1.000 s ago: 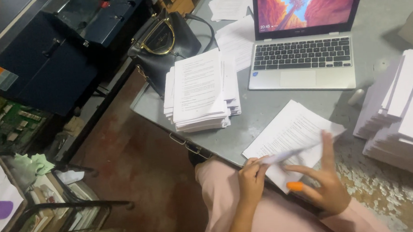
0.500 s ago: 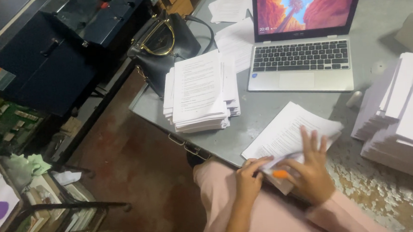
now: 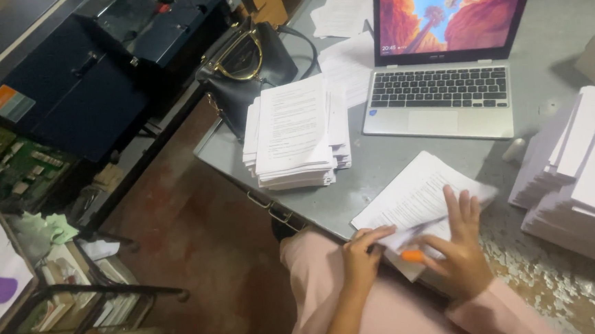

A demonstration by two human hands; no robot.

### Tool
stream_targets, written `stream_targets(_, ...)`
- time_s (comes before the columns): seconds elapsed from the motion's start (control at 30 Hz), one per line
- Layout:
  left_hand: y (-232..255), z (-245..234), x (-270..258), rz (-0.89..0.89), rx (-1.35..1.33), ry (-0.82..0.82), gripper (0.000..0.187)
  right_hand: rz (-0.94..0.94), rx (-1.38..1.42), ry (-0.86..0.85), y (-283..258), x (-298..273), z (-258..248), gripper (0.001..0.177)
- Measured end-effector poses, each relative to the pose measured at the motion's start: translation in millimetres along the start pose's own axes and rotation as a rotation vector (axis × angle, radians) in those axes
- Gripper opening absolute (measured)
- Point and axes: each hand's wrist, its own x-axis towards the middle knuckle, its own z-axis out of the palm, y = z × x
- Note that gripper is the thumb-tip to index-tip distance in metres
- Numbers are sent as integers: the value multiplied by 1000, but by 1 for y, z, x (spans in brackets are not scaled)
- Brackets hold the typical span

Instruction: Sorting and inspecting printed documents on a desk

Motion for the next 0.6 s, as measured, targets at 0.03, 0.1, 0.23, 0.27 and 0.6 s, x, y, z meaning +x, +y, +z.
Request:
stream_targets(0.03,-3,3,0,15,16,58,55,-112,46,-51,3,0,-7,16)
stream_targets(0.1,-11,7,3,36,33,112,40,-222,88,-95,16,-10,-2,26)
stream_targets(0.23,2,0,1,28,50,68,23,-142,-195,-287,24,-29,28,14)
stream_targets(0.27,13,-6,4,4,4,-6,46,-135,-165,-214,21,-23,33,24)
stream_targets(0.6,-2,7,3,76,119,219,51,-122,-176,-293,22,-32,13,33)
